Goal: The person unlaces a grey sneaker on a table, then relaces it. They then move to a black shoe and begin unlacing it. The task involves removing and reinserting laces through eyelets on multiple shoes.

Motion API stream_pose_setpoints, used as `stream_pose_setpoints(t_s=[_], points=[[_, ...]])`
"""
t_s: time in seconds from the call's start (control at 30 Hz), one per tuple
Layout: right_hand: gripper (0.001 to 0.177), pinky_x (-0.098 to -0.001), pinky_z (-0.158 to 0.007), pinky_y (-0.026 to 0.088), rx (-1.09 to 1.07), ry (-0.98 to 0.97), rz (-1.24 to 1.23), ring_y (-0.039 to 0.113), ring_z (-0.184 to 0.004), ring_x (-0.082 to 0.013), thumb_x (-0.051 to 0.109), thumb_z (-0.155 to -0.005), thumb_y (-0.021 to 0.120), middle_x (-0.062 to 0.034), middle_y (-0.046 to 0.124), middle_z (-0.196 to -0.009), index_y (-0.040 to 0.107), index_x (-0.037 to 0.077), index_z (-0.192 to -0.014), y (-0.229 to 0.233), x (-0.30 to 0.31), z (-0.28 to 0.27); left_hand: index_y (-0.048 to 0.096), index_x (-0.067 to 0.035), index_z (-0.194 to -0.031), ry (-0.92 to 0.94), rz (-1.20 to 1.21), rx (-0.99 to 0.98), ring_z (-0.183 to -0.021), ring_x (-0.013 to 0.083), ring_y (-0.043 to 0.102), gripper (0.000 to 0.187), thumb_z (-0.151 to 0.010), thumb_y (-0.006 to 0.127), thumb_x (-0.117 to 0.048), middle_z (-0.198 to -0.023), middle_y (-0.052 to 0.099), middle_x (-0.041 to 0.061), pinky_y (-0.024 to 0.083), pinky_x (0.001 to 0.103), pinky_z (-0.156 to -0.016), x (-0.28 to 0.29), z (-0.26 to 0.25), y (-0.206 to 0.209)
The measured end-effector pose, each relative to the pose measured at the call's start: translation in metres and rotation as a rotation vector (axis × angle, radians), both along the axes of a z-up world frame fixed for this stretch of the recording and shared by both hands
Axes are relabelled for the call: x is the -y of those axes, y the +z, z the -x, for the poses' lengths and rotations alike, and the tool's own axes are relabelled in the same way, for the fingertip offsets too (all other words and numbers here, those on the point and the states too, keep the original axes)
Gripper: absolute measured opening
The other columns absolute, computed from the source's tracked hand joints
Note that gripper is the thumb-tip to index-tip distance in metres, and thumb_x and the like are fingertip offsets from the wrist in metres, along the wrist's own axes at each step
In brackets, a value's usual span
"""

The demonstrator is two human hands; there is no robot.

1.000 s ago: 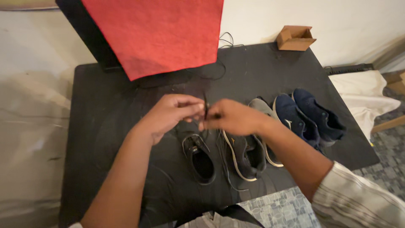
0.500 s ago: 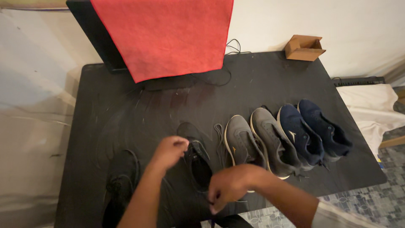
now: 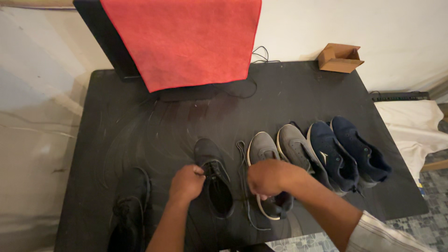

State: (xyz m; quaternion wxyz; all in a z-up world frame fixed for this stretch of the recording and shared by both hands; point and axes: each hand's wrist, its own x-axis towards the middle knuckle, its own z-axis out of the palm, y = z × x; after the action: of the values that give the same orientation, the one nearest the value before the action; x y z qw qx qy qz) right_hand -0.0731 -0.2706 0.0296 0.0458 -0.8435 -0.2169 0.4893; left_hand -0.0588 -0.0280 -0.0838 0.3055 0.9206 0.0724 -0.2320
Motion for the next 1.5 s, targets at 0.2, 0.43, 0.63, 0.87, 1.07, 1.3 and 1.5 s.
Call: stream_pose_setpoints(t_s=[0.2, 0.43, 0.63, 0.87, 1.07, 1.3, 1.5], points=[[0.026, -0.0437, -0.09, 0.054, 0.042, 0.148, 0.149, 0.072, -0.101, -0.0302, 0.03, -0.089, 0.071, -0.0136, 0.076, -0.105, 0.077, 0.011, -0.105, -0.025, -0.01, 0.003, 0.076, -0.013, -0.113, 0.03, -0.058, -0.133, -0.109, 0.0295, 0.072, 0.047, -0.073, 0.089, -0.035, -0.113, 0.075, 0.012, 0.054, 0.041, -0.096, 0.004, 0.005, 0.006], [0.033, -0.0477, -0.091, 0.053, 0.563, -0.19, -0.5, 0.066, -0.106, -0.0363, 0.018, -0.084, 0.071, -0.0129, 0.071, -0.111, 0.072, 0.014, -0.116, -0.073, -0.045, -0.03, 0.077, -0.011, -0.106, 0.067, -0.035, -0.082, -0.105, 0.0309, 0.072, 0.048, -0.067, 0.092, -0.034, -0.108, 0.076, 0.013, 0.056, 0.041, -0.092, 0.002, 0.002, -0.02], [0.031, -0.0466, -0.088, 0.052, 0.581, -0.097, -0.555, 0.065, -0.103, -0.0364, 0.014, -0.083, 0.07, -0.0135, 0.065, -0.106, 0.075, 0.019, -0.114, -0.097, -0.058, -0.039, 0.076, -0.011, -0.109, -0.056, 0.046, 0.008, -0.104, 0.0324, 0.073, 0.043, -0.071, 0.088, -0.029, -0.107, 0.077, 0.014, 0.056, 0.042, -0.09, -0.013, -0.01, -0.047], [0.018, -0.0433, -0.085, 0.054, 0.555, -0.036, -0.515, 0.069, -0.099, -0.0312, 0.019, -0.084, 0.069, -0.009, 0.065, -0.104, 0.078, 0.02, -0.1, -0.097, -0.064, -0.053, 0.07, -0.011, -0.12, -0.111, 0.246, 0.029, -0.109, 0.0332, 0.072, 0.061, -0.065, 0.09, -0.027, -0.115, 0.076, 0.015, 0.055, 0.041, -0.096, 0.003, -0.014, -0.027], [0.017, -0.0451, -0.082, 0.055, 0.562, -0.106, -0.424, 0.069, -0.099, -0.0332, 0.022, -0.084, 0.071, -0.0097, 0.066, -0.107, 0.078, 0.021, -0.1, -0.1, -0.073, -0.049, 0.061, -0.016, -0.133, -0.066, 0.021, -0.06, -0.124, 0.0363, 0.06, 0.082, -0.062, 0.096, -0.035, -0.131, 0.062, 0.017, 0.049, 0.044, -0.104, 0.016, -0.009, -0.001], [0.035, -0.0465, -0.078, 0.056, 0.632, -0.072, -0.407, 0.069, -0.097, -0.0361, 0.01, -0.072, 0.077, -0.0127, 0.067, -0.108, 0.072, 0.012, -0.106, -0.114, -0.075, -0.042, 0.055, -0.021, -0.137, -0.002, 0.01, -0.086, -0.127, 0.0354, 0.059, 0.089, -0.059, 0.097, -0.03, -0.133, 0.06, 0.014, 0.049, 0.046, -0.104, 0.019, 0.002, 0.007], [0.03, -0.039, -0.079, 0.056, 0.472, -0.507, -0.828, 0.072, -0.087, -0.0286, 0.009, -0.077, 0.079, -0.0135, 0.073, -0.093, 0.072, 0.006, -0.106, -0.138, -0.042, -0.036, 0.052, -0.022, -0.141, -0.031, 0.069, 0.008, -0.125, 0.0359, 0.058, 0.092, -0.059, 0.096, -0.017, -0.132, 0.06, 0.015, 0.048, 0.046, -0.103, 0.01, 0.006, -0.013]])
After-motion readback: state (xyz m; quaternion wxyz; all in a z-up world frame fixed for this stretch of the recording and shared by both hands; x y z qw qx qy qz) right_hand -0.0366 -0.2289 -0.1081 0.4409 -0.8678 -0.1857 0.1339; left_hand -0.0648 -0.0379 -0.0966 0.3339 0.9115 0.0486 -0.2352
